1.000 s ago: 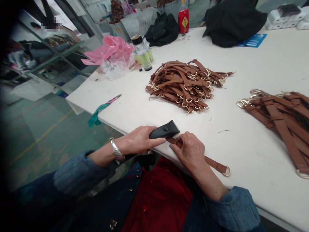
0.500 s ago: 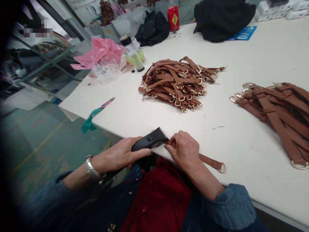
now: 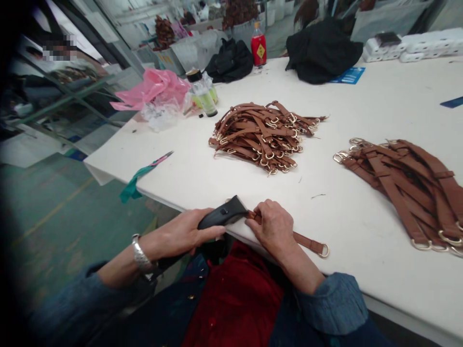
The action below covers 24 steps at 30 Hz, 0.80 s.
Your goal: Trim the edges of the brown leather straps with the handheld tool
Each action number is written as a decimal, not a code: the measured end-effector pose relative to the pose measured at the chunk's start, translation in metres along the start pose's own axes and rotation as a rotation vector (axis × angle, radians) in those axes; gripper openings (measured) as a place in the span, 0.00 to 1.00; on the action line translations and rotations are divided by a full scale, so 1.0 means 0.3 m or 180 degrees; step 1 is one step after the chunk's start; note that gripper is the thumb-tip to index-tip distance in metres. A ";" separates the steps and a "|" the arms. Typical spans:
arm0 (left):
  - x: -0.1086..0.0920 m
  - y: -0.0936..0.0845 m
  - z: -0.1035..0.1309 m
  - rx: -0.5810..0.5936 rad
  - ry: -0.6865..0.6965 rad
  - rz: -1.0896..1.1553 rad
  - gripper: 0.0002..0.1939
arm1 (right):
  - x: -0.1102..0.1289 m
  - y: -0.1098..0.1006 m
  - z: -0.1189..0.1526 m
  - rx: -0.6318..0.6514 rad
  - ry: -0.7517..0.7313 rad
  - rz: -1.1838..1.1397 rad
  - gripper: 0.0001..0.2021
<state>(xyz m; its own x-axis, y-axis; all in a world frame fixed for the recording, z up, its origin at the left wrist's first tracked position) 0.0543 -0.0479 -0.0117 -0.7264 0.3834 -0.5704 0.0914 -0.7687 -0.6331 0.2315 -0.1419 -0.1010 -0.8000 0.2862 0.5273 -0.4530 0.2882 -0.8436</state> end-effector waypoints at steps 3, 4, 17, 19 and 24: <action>-0.003 0.021 -0.018 -0.0076 0.0062 0.0127 0.28 | 0.005 0.004 -0.006 -0.0015 0.0105 -0.0029 0.09; -0.001 0.022 -0.034 -0.0158 0.0051 0.0144 0.28 | 0.008 0.004 -0.008 -0.0010 0.0129 -0.0031 0.08; 0.170 -0.015 0.009 -0.0920 -0.0061 0.0096 0.29 | -0.075 -0.114 -0.019 -0.0304 0.0553 -0.0545 0.07; 0.211 -0.004 0.033 -0.0980 -0.0117 0.0160 0.30 | -0.144 -0.215 -0.042 -0.0647 0.0683 -0.0578 0.09; 0.259 0.033 0.063 -0.0949 -0.0233 0.0381 0.33 | -0.310 -0.545 -0.091 -0.1649 0.0938 -0.0055 0.14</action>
<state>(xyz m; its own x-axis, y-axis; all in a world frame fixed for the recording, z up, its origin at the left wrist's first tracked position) -0.0141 -0.0354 -0.0524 -0.7444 0.2532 -0.6178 0.3667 -0.6182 -0.6952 0.3908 -0.1906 -0.0094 -0.6178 0.4976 0.6088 -0.1548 0.6821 -0.7147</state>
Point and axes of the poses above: each hand's wrist, its own z-axis away from the middle knuckle, its own y-axis out of the palm, x = y × z, the point moved 2 cm from there along -z, towards the middle knuckle, and after that the axes turned 6 degrees about y, right-handed, at the moved point
